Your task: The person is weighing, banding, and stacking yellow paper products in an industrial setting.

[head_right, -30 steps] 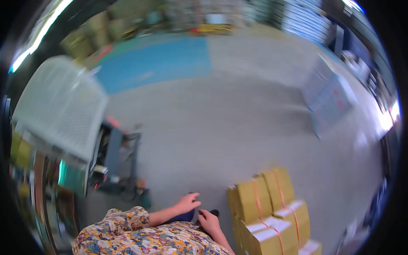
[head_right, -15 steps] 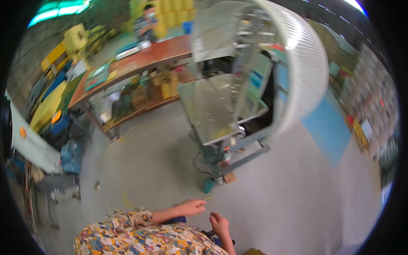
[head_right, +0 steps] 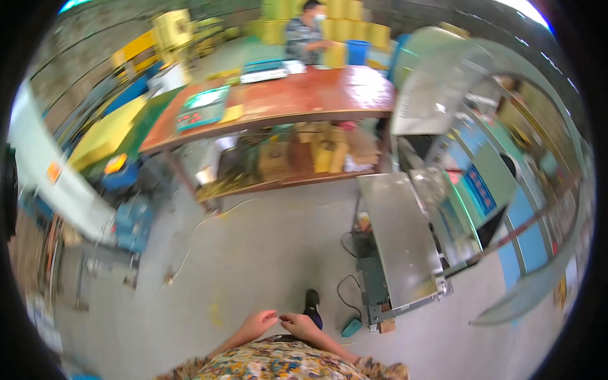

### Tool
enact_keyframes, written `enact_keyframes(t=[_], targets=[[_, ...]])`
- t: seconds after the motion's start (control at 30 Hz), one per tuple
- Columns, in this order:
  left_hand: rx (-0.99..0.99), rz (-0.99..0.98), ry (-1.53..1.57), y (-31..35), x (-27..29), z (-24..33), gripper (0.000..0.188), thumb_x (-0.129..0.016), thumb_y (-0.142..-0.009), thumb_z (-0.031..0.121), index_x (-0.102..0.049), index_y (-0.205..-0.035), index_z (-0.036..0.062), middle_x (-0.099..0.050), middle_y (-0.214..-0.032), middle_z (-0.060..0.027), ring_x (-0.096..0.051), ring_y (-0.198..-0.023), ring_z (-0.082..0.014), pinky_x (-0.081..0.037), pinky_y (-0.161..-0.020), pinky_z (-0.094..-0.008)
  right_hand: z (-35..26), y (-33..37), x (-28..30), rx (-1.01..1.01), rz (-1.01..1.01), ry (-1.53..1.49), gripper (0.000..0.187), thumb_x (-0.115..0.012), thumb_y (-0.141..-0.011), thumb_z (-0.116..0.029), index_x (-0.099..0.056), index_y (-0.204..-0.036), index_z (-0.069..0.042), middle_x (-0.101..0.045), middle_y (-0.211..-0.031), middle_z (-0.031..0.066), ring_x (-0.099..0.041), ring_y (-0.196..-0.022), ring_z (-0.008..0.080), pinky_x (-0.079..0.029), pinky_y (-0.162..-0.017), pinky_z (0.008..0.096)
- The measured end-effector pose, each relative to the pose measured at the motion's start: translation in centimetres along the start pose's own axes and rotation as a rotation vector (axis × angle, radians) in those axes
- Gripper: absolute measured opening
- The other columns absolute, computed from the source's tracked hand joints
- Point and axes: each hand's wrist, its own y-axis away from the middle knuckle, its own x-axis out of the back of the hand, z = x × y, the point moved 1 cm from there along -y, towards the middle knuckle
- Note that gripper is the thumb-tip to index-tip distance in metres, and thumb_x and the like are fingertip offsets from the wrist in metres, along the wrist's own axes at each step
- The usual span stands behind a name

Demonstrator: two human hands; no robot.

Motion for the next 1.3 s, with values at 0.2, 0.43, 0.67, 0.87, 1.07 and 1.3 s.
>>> enact_keyframes(t=[0.2, 0.43, 0.67, 0.87, 1.07, 1.3], targets=[[0.065, -0.035, -0.075, -13.1, 5.0, 2.5, 0.049, -0.063, -0.091, 0.033, -0.059, -0.126, -0.0003, -0.07, -0.109, -0.0168, -0.068, -0.097, -0.0192, -0.053, -0.085, -0.0314, 0.8, -13.7, 9.6, 0.085, -0.053, 0.163, 0.036, -0.059, -0.092, -0.03, -0.065, -0.118, -0.007, -0.069, -0.109, 0.0182, -0.067, -0.099, 0.0313, -0.051, -0.088, 0.0373], [0.191, 0.278, 0.279, -22.5, 13.9, 4.2, 0.042, -0.062, -0.093, 0.024, -0.059, -0.125, -0.0036, -0.07, -0.107, -0.0123, -0.066, -0.095, -0.0153, -0.052, -0.083, -0.0285, -4.8, -29.5, 16.8, 0.111, -0.123, 0.151, 0.035, -0.058, -0.091, -0.03, -0.066, -0.117, -0.007, -0.069, -0.11, 0.016, -0.068, -0.098, 0.0309, -0.052, -0.087, 0.037], [0.224, 0.443, 0.138, -30.4, 28.8, 2.8, 0.041, -0.064, -0.093, 0.027, -0.061, -0.122, -0.0002, -0.071, -0.108, -0.015, -0.068, -0.099, -0.0194, -0.052, -0.089, -0.0317, -9.5, -43.1, 13.9, 0.073, -0.322, 0.083, 0.037, -0.057, -0.091, -0.032, -0.066, -0.119, -0.009, -0.07, -0.105, 0.015, -0.068, -0.095, 0.0292, -0.052, -0.084, 0.0381], [0.156, 0.706, -0.03, -39.9, 45.8, 1.7, 0.035, -0.065, -0.091, 0.024, -0.063, -0.12, 0.0031, -0.071, -0.108, -0.0144, -0.069, -0.1, -0.0226, -0.053, -0.087, -0.0333, -17.3, -56.0, 10.9, -0.068, -0.483, -0.033, 0.039, -0.057, -0.093, -0.026, -0.063, -0.123, -0.004, -0.07, -0.108, 0.0079, -0.065, -0.095, 0.016, -0.052, -0.08, 0.0307], [-0.488, 0.761, -0.422, -53.4, 58.5, 12.8, 0.026, -0.068, -0.084, 0.006, -0.065, -0.109, -0.0008, -0.067, -0.11, -0.0159, -0.066, -0.1, -0.0292, -0.051, -0.087, -0.0365, -25.2, -67.6, 11.6, 0.131, -0.334, -0.141, 0.035, -0.059, -0.094, -0.025, -0.065, -0.118, -0.001, -0.071, -0.101, 0.011, -0.066, -0.087, 0.0153, -0.052, -0.08, 0.0316], [-0.663, 0.697, -0.727, -69.6, 63.9, 18.9, 0.033, -0.073, -0.079, 0.012, -0.064, -0.108, -0.0019, -0.058, -0.128, -0.0176, -0.055, -0.118, -0.0355, -0.046, -0.096, -0.0423, -29.4, -75.1, 17.7, 0.142, -0.264, -0.316, 0.031, -0.058, -0.095, -0.017, -0.063, -0.119, 0.001, -0.071, -0.104, 0.0096, -0.065, -0.093, 0.015, -0.051, -0.085, 0.0291]])
